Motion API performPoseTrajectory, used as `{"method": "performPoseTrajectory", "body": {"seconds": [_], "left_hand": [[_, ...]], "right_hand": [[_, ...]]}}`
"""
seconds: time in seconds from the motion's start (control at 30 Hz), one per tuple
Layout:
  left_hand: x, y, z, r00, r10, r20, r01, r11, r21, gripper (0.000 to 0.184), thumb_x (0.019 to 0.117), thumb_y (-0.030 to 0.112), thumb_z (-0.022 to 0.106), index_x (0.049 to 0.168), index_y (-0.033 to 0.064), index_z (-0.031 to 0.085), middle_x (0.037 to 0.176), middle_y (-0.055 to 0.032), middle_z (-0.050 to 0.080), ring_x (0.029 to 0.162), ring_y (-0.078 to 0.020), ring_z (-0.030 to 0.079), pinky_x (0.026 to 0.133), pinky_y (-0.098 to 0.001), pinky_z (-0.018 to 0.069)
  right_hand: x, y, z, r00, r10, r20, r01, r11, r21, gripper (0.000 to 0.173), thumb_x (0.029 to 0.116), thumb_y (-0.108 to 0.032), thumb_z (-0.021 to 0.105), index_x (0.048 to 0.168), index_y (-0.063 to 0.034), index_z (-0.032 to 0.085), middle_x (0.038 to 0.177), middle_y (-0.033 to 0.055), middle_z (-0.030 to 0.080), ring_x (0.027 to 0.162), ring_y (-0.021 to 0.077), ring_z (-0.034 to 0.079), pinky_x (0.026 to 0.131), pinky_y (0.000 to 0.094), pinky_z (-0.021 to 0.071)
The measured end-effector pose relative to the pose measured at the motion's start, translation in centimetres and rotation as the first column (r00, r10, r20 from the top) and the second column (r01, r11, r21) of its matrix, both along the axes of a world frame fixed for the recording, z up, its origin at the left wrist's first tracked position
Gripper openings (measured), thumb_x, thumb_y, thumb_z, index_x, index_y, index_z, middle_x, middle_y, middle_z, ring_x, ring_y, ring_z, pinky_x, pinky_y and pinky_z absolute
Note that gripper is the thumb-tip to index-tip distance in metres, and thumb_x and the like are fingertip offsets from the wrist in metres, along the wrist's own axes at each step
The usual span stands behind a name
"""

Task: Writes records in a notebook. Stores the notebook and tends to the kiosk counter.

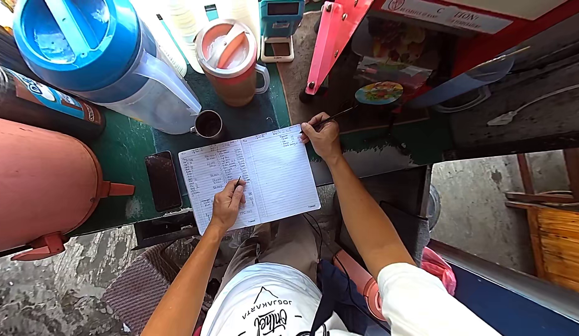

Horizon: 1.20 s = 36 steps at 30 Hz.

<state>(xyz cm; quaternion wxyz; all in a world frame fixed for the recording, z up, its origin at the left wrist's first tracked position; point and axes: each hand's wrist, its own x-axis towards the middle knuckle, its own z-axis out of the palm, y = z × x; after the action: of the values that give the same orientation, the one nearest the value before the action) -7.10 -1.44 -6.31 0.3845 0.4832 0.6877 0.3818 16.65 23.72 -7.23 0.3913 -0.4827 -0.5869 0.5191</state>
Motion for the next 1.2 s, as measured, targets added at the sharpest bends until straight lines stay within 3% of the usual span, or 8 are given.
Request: {"method": "performPoseTrajectory", "body": {"seconds": [0.33,0.57,1.2], "left_hand": [[-0.02,-0.02,-0.06,1.0,0.001,0.007,-0.001,1.0,0.007,0.035,0.1098,0.021,0.038,0.12,0.0047,0.067,0.069,0.0057,0.063,0.055,-0.0013,0.053,0.054,-0.019,0.0466],[-0.02,0.04,0.06,1.0,-0.004,-0.003,0.004,1.0,-0.004,0.036,0.1099,0.022,0.037,0.121,0.0047,0.067,0.07,0.0058,0.064,0.055,-0.0016,0.054,0.054,-0.0198,0.0466],[-0.13,-0.07,-0.27,1.0,-0.009,-0.005,0.009,1.0,0.004,0.036,0.11,0.022,0.037,0.119,0.0041,0.067,0.07,0.0056,0.064,0.056,-0.001,0.055,0.055,-0.0192,0.0479]], "right_hand": [[0.22,-0.09,0.04,0.997,-0.03,-0.072,0.03,1.0,-0.004,0.015,0.0937,-0.007,0.071,0.095,-0.006,0.056,0.069,0.0013,0.069,0.055,0.0109,0.068,0.053,0.0255,0.0594],[0.11,-0.18,-0.08,0.999,0.027,0.017,-0.027,0.999,0.029,0.015,0.0925,-0.01,0.073,0.093,-0.0063,0.058,0.071,0.0014,0.069,0.057,0.0105,0.068,0.055,0.0262,0.0593],[-0.15,-0.16,-0.34,0.998,0.024,0.061,-0.025,0.999,0.021,0.017,0.0922,-0.013,0.075,0.094,-0.0064,0.059,0.07,0.0009,0.069,0.056,0.0098,0.067,0.055,0.0261,0.0595]]}}
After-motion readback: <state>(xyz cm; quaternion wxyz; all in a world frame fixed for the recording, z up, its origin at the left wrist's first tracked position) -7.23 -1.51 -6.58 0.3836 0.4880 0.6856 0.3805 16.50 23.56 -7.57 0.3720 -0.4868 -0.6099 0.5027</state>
